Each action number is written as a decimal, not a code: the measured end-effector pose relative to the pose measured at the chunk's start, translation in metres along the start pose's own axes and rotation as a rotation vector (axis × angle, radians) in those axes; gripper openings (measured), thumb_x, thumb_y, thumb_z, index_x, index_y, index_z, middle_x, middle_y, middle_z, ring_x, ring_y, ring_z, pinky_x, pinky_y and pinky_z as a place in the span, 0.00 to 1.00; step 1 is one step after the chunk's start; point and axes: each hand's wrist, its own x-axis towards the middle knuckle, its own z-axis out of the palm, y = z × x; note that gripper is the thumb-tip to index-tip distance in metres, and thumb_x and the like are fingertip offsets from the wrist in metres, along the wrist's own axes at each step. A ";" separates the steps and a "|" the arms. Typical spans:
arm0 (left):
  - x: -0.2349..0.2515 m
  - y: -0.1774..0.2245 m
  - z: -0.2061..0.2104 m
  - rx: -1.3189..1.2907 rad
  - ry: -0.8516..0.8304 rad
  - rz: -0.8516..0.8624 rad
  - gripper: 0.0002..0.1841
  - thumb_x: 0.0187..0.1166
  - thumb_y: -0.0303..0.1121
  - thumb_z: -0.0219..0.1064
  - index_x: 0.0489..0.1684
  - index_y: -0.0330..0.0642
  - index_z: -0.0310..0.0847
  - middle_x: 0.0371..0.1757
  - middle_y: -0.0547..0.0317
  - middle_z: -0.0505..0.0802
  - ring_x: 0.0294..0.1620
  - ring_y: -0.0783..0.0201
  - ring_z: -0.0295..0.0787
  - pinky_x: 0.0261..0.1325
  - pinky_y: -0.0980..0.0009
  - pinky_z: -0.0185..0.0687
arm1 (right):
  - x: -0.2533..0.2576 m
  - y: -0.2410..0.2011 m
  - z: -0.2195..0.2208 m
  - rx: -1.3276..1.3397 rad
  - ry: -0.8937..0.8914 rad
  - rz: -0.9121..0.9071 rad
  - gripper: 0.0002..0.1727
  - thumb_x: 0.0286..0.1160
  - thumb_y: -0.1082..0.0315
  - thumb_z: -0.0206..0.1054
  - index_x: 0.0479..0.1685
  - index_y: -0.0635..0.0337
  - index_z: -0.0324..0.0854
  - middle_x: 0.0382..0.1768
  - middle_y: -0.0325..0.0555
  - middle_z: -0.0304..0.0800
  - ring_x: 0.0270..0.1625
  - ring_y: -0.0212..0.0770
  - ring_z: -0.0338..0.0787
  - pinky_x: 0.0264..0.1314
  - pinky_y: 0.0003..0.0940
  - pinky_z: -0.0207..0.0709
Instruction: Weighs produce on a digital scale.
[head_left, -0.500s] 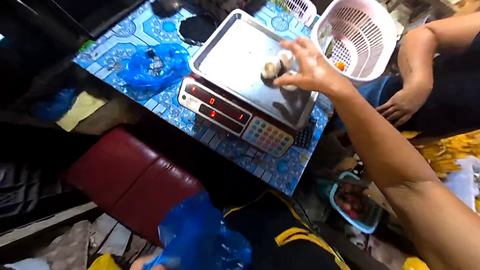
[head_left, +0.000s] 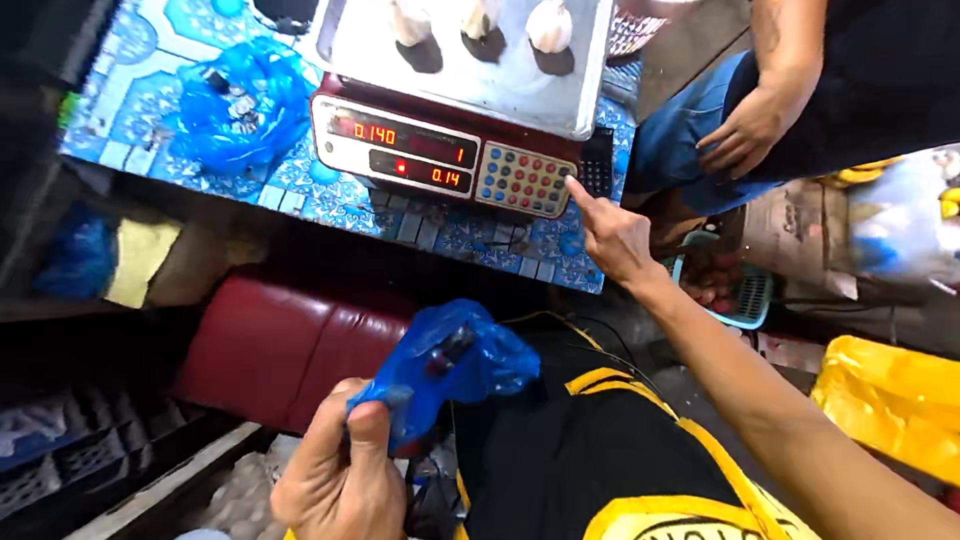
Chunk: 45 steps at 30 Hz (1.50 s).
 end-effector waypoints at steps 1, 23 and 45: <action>0.004 -0.001 0.000 0.017 -0.026 0.052 0.11 0.89 0.44 0.60 0.43 0.62 0.91 0.44 0.89 0.91 0.48 0.89 0.85 0.52 0.89 0.79 | 0.005 -0.001 0.005 -0.021 0.007 0.012 0.32 0.76 0.79 0.56 0.84 0.55 0.74 0.30 0.60 0.89 0.27 0.61 0.89 0.23 0.53 0.77; -0.014 -0.017 -0.044 1.013 0.165 0.143 0.13 0.83 0.23 0.61 0.35 0.18 0.87 0.32 0.32 0.89 0.38 0.49 0.88 0.47 0.67 0.82 | 0.024 -0.063 0.054 -0.171 0.020 -0.018 0.34 0.66 0.77 0.67 0.81 0.62 0.76 0.26 0.57 0.88 0.24 0.58 0.88 0.24 0.48 0.75; -0.025 -0.042 -0.064 0.197 0.249 -0.361 0.11 0.84 0.22 0.50 0.51 0.32 0.78 0.26 0.79 0.84 0.21 0.87 0.78 0.28 0.88 0.79 | 0.004 -0.063 0.049 -0.018 -0.037 0.006 0.35 0.67 0.78 0.67 0.81 0.57 0.77 0.25 0.57 0.88 0.23 0.59 0.88 0.23 0.51 0.76</action>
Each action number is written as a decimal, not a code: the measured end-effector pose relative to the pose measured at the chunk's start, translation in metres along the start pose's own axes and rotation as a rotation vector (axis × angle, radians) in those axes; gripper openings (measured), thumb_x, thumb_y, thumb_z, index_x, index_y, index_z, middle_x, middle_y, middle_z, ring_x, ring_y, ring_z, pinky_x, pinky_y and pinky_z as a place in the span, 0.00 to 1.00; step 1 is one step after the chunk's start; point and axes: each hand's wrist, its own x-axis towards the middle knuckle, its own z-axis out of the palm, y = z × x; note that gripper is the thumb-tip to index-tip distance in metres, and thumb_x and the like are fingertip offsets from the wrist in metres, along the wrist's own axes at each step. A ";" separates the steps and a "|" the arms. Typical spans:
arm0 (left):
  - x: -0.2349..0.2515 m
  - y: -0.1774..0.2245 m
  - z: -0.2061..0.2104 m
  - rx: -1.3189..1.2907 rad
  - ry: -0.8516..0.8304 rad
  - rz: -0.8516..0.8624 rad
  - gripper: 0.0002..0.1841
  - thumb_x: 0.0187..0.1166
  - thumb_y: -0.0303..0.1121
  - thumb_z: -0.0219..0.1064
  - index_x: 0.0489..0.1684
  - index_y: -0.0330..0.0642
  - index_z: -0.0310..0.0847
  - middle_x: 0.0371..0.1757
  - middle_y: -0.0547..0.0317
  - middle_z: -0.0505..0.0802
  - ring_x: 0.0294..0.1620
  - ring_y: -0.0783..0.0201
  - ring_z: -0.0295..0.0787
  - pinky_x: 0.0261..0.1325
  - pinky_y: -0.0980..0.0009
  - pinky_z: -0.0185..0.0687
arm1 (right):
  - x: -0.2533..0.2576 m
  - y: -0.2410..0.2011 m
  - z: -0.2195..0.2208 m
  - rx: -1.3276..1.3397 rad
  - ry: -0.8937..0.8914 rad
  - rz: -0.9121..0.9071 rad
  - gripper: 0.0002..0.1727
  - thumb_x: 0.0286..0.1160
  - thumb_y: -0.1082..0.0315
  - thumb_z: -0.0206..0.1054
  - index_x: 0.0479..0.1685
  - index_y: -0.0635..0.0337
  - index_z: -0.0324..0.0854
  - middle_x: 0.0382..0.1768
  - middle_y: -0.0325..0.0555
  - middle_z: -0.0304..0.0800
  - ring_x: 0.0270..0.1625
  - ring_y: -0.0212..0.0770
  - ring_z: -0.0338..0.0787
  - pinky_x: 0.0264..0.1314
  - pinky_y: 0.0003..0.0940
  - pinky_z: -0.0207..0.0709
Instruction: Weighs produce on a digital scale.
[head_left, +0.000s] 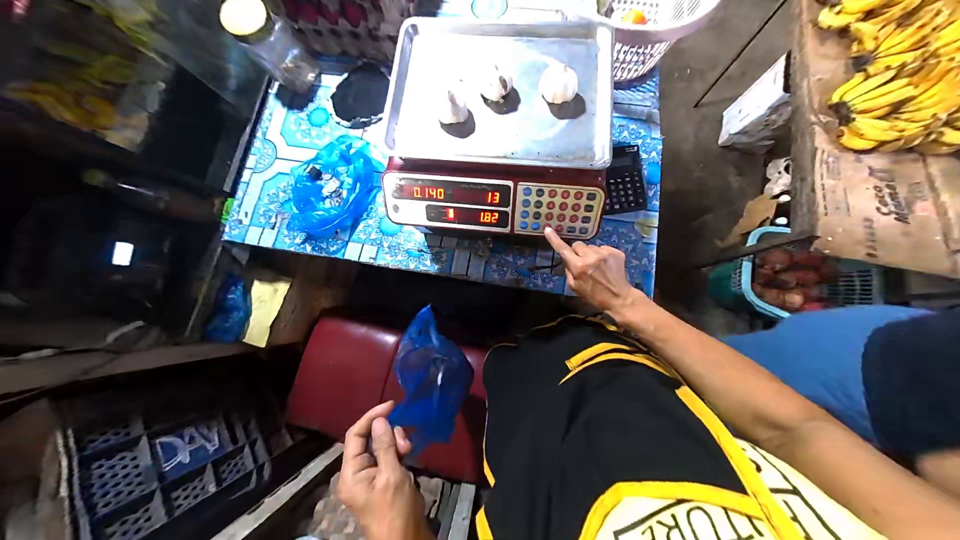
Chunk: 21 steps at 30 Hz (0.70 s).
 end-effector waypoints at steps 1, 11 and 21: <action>0.001 0.004 0.001 -0.069 -0.022 0.023 0.11 0.84 0.22 0.49 0.50 0.36 0.79 0.26 0.82 0.85 0.22 0.86 0.80 0.30 0.87 0.81 | 0.002 0.001 0.001 -0.024 0.004 -0.012 0.34 0.67 0.78 0.67 0.81 0.58 0.77 0.25 0.57 0.87 0.23 0.59 0.88 0.22 0.51 0.76; -0.005 0.059 0.008 -0.238 -0.631 0.415 0.21 0.87 0.28 0.57 0.73 0.64 0.76 0.83 0.61 0.80 0.75 0.55 0.85 0.57 0.65 0.94 | 0.003 -0.058 -0.049 0.345 0.036 -0.187 0.22 0.69 0.74 0.66 0.64 0.61 0.88 0.42 0.56 0.91 0.45 0.56 0.92 0.42 0.50 0.86; -0.013 0.085 0.051 -0.388 -0.361 0.360 0.24 0.68 0.28 0.81 0.57 0.56 0.72 0.54 0.63 0.97 0.32 0.69 0.98 0.20 0.79 0.90 | -0.014 -0.011 -0.004 0.140 0.068 0.031 0.31 0.73 0.77 0.61 0.81 0.65 0.75 0.27 0.56 0.90 0.24 0.57 0.89 0.22 0.51 0.78</action>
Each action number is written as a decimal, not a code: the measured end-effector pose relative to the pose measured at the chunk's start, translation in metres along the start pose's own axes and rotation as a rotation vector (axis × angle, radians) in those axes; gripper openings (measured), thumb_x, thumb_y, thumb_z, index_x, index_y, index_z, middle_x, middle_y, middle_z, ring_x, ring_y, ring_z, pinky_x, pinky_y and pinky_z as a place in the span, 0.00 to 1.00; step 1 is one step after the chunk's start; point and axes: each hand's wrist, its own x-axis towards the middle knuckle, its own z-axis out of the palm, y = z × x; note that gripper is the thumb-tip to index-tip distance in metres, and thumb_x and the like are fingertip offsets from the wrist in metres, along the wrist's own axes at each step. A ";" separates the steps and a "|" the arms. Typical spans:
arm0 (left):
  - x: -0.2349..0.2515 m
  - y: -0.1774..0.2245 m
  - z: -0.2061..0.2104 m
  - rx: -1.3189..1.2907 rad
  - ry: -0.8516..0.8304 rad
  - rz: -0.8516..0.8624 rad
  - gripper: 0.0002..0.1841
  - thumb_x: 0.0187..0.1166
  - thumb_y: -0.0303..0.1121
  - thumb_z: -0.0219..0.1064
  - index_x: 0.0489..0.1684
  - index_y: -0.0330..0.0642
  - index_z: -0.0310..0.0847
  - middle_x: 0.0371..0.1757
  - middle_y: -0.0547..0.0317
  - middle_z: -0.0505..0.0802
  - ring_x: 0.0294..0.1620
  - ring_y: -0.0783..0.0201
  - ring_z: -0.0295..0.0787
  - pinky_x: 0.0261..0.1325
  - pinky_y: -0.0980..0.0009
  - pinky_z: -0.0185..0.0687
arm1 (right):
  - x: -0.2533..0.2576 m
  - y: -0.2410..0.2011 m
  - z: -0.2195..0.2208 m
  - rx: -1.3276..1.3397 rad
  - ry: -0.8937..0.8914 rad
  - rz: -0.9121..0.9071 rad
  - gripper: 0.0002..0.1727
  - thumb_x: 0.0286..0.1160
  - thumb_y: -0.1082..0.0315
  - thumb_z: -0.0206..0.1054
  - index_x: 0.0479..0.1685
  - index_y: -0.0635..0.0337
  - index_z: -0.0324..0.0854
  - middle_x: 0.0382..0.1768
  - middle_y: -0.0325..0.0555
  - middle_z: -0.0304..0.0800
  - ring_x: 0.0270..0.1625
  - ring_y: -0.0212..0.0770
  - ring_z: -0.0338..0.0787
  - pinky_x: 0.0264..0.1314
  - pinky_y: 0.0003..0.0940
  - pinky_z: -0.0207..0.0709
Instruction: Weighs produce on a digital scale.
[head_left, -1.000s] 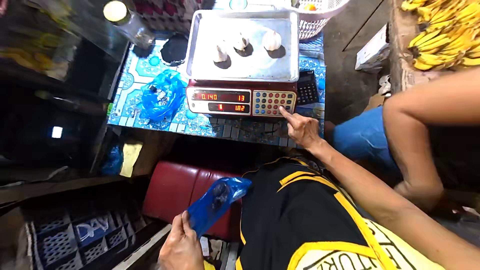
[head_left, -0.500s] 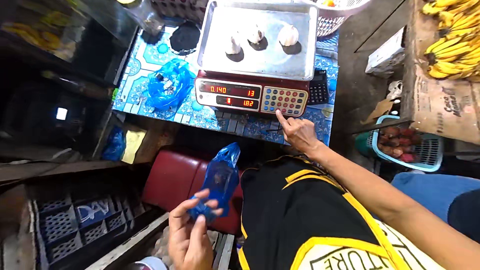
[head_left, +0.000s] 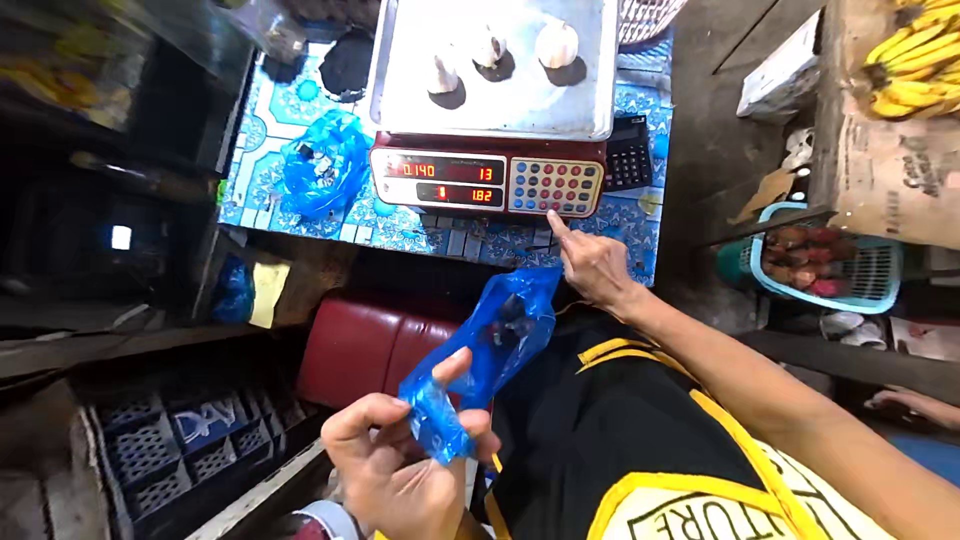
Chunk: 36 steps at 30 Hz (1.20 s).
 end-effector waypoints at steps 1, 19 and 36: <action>-0.001 -0.003 0.002 -0.017 0.018 -0.006 0.23 0.66 0.29 0.82 0.54 0.56 0.73 0.50 0.63 0.98 0.35 0.68 0.98 0.23 0.78 0.91 | 0.001 0.007 0.003 -0.049 -0.027 0.003 0.33 0.72 0.77 0.62 0.84 0.61 0.73 0.26 0.55 0.88 0.23 0.57 0.87 0.21 0.50 0.76; -0.006 -0.023 0.073 0.221 -0.442 0.192 0.22 0.83 0.41 0.69 0.58 0.25 0.83 0.58 0.42 0.94 0.65 0.63 0.91 0.70 0.70 0.86 | -0.022 -0.019 -0.097 1.037 -0.122 -0.311 0.10 0.82 0.73 0.58 0.41 0.68 0.84 0.44 0.50 0.92 0.54 0.31 0.90 0.62 0.25 0.83; 0.024 -0.092 0.115 -0.277 -0.378 -0.316 0.25 0.82 0.18 0.61 0.80 0.32 0.70 0.64 0.54 0.93 0.42 0.66 0.97 0.49 0.68 0.95 | 0.006 0.070 -0.144 -0.199 -0.799 0.452 0.40 0.58 0.60 0.86 0.75 0.63 0.77 0.54 0.72 0.88 0.52 0.77 0.88 0.47 0.76 0.76</action>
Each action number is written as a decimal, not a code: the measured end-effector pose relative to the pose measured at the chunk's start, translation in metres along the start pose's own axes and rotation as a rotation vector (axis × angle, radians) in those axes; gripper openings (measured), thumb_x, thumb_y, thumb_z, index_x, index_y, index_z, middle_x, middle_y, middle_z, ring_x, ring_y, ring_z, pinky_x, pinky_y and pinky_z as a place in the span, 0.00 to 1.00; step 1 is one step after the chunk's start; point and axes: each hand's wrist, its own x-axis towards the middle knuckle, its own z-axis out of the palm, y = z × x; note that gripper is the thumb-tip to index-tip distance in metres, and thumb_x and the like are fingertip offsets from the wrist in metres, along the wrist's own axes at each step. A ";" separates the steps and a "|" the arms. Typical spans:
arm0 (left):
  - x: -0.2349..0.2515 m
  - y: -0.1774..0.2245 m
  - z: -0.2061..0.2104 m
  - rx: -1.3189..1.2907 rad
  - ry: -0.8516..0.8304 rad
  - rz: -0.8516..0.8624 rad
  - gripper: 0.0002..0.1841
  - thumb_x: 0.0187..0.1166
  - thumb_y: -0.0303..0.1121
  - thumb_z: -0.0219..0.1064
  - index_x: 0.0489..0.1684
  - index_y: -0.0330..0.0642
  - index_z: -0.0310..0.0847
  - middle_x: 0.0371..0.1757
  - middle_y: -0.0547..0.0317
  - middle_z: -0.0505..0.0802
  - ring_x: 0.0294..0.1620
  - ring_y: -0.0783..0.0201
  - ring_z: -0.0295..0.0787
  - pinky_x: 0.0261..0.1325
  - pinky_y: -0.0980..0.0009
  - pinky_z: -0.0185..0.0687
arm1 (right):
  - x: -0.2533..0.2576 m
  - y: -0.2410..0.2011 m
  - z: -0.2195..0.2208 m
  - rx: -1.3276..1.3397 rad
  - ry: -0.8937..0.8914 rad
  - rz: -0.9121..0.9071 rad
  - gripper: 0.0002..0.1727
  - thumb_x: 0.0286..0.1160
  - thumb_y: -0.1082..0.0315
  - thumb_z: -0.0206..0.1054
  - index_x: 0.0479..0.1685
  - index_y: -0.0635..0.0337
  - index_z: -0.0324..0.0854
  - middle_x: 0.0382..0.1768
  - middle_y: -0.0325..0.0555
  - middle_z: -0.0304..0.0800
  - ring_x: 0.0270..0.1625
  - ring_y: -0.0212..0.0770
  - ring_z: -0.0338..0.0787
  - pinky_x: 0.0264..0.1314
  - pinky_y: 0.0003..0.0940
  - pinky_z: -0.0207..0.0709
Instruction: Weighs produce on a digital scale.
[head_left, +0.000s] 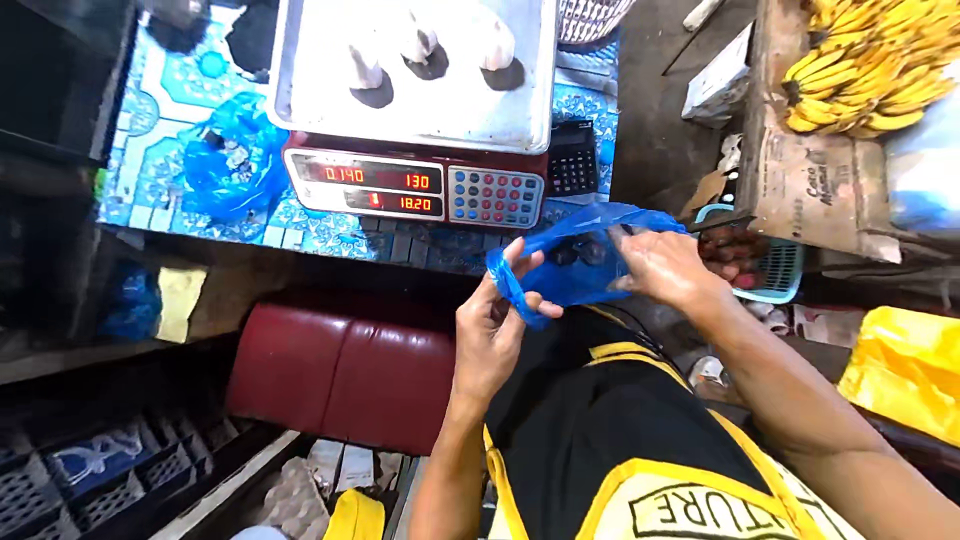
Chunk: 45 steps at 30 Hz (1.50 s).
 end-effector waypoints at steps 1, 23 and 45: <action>0.000 -0.008 0.001 0.013 0.003 -0.084 0.26 0.82 0.17 0.58 0.82 0.29 0.65 0.63 0.51 0.94 0.42 0.65 0.97 0.48 0.67 0.96 | 0.009 0.004 0.003 -0.027 -0.013 0.025 0.39 0.58 0.60 0.87 0.74 0.63 0.78 0.53 0.72 0.88 0.52 0.77 0.87 0.47 0.76 0.75; 0.035 0.020 0.040 0.024 0.044 -0.301 0.35 0.83 0.28 0.56 0.88 0.23 0.46 0.81 0.35 0.73 0.66 0.66 0.85 0.64 0.72 0.85 | 0.123 -0.056 -0.102 0.717 0.871 -0.681 0.14 0.78 0.66 0.66 0.51 0.68 0.89 0.47 0.60 0.91 0.49 0.51 0.91 0.54 0.46 0.85; 0.023 0.007 0.025 0.218 0.028 -0.231 0.31 0.88 0.41 0.51 0.82 0.21 0.61 0.73 0.37 0.81 0.65 0.70 0.84 0.65 0.73 0.83 | 0.227 -0.197 -0.177 0.440 0.209 -0.564 0.37 0.68 0.43 0.75 0.76 0.53 0.81 0.74 0.60 0.77 0.60 0.59 0.86 0.55 0.62 0.80</action>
